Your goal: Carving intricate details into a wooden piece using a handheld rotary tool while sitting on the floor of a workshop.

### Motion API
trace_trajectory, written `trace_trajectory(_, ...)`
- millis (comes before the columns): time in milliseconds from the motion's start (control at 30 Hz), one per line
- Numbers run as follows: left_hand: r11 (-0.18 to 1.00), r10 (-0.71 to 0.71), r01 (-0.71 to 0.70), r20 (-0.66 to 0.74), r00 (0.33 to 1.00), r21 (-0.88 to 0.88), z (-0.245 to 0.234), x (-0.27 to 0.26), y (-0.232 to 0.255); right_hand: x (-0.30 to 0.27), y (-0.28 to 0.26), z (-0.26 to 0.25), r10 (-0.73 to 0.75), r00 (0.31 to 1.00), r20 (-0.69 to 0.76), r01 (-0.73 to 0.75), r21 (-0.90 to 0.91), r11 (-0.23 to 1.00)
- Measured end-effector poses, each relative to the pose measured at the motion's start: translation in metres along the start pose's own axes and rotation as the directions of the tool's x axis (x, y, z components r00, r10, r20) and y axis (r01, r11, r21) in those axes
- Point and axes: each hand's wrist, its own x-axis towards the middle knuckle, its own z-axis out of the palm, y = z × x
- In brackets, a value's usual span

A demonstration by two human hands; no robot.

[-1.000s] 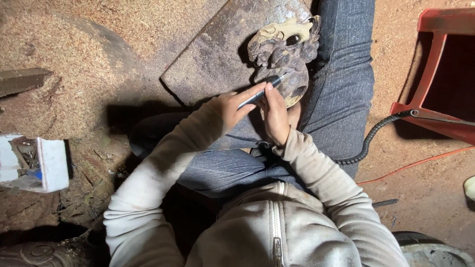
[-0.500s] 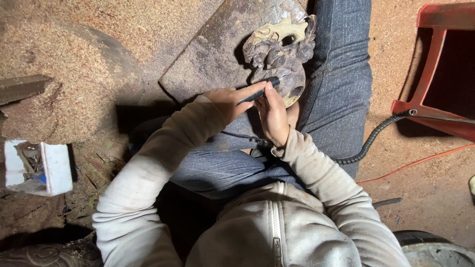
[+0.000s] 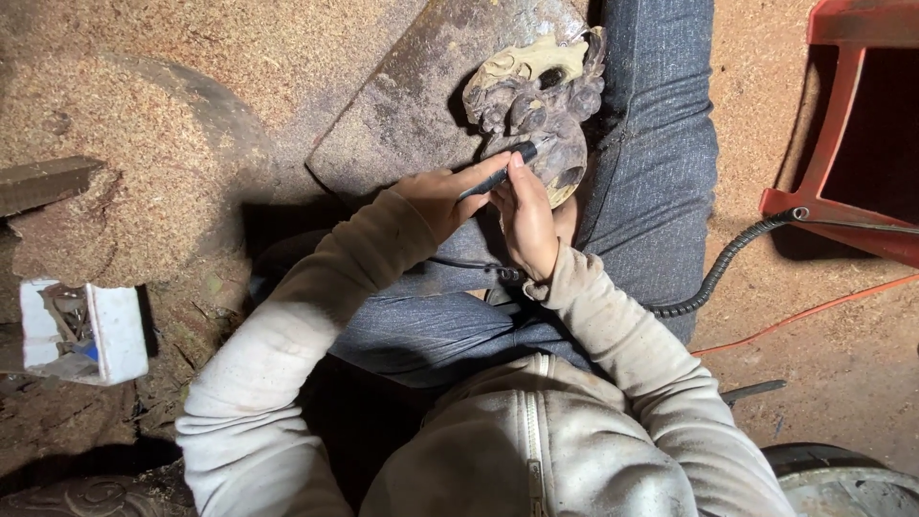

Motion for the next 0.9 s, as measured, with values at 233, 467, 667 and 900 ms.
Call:
trace_trajectory(233,0.999,0.053,-0.052,-0.119,0.992,0.016,0.014,0.006,-0.003,0.007,0.009,-0.011,0.003,1.0,0.006,-0.003,-0.01,1.0)
trace_trajectory(467,0.982,0.065,-0.079,-0.087,0.994,-0.169,-0.001,0.0,0.0,0.013,0.008,-0.011,0.028,1.0,0.008,-0.028,-0.008,1.0)
trace_trajectory(667,0.983,0.061,-0.076,-0.091,0.994,-0.169,-0.011,-0.009,0.004,0.01,0.005,-0.009,0.034,0.998,0.044,-0.031,-0.056,0.998)
trace_trajectory(900,0.975,-0.092,0.08,-0.049,0.995,-0.207,-0.008,-0.018,0.013,0.005,-0.007,0.002,0.041,0.994,0.097,-0.033,-0.084,0.996)
